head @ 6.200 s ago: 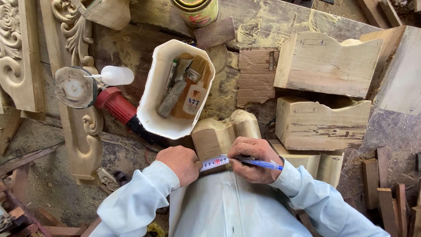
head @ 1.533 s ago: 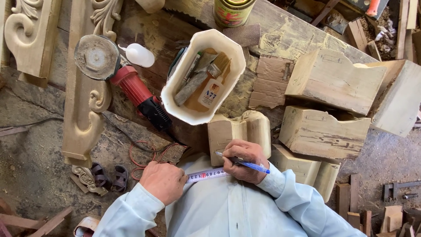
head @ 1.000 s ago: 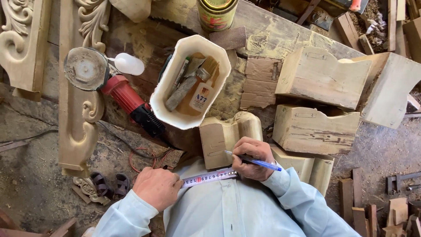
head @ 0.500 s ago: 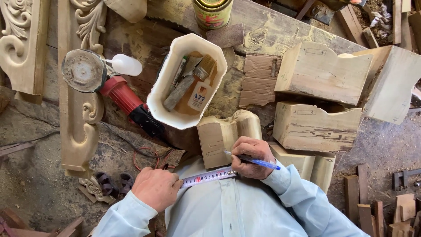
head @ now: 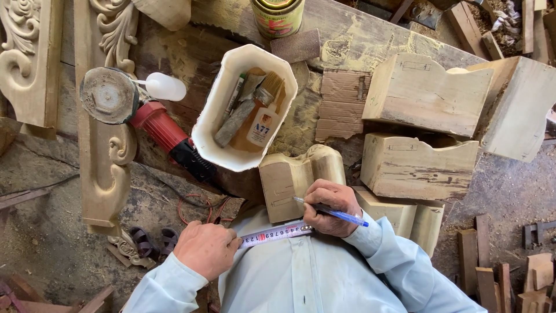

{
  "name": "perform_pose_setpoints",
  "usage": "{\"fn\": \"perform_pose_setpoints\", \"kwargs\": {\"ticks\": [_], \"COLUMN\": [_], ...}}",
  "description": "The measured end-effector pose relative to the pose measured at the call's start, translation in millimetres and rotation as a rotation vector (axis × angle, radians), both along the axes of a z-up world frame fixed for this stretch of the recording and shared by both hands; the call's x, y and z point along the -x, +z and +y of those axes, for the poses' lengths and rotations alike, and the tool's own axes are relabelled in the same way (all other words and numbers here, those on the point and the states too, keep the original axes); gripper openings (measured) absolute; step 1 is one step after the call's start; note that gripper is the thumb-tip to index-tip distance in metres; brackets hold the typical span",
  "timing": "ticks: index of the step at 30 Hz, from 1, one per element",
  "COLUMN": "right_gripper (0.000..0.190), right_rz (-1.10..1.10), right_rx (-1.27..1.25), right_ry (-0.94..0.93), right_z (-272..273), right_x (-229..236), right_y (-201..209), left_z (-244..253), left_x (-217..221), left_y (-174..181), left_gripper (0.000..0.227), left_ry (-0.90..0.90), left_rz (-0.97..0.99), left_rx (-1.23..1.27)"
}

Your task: Measuring and marking wooden blocks using a tape measure and a pen in a woodworking shop.

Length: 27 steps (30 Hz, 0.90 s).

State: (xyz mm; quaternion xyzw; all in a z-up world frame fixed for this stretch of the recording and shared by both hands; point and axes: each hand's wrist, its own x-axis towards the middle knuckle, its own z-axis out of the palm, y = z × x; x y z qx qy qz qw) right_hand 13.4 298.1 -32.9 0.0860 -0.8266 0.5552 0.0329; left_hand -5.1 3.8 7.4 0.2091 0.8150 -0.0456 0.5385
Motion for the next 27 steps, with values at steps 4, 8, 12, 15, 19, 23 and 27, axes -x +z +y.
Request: {"fn": "perform_pose_setpoints", "kwargs": {"ticks": [4, 8, 12, 15, 19, 23, 27], "right_gripper": [0.006, 0.007, 0.007, 0.007, 0.007, 0.005, 0.005], "right_rz": [0.003, 0.028, -0.005, -0.011, 0.000, -0.032, -0.056], "right_rx": [0.022, 0.017, 0.038, 0.008, -0.008, 0.069, 0.091], "right_ry": [0.055, 0.002, 0.096, 0.045, 0.051, 0.076, 0.082], "right_z": [1.1, -1.5, 3.1, 1.1, 2.6, 2.7, 2.1], "right_x": [2.4, 0.0, 2.0, 0.4, -0.1, 2.4, 2.0], "right_y": [5.2, -2.3, 5.0, 1.4, 1.2, 6.0, 7.1], "left_z": [-0.6, -2.7, -1.0, 2.1, 0.3, 0.1, 0.8], "left_x": [-0.3, -2.2, -1.2, 2.3, 0.0, 0.4, 1.5], "left_y": [-0.3, -4.1, -2.9, 0.6, -2.0, -2.4, -0.9], "left_gripper": [0.048, 0.049, 0.049, 0.048, 0.048, 0.048, 0.049], "left_ry": [0.000, -0.012, 0.000, -0.007, -0.004, -0.014, -0.021], "left_rz": [0.017, 0.032, 0.023, -0.009, 0.009, 0.009, 0.002], "left_rx": [-0.016, -0.033, -0.020, 0.001, -0.016, -0.019, -0.021]}}
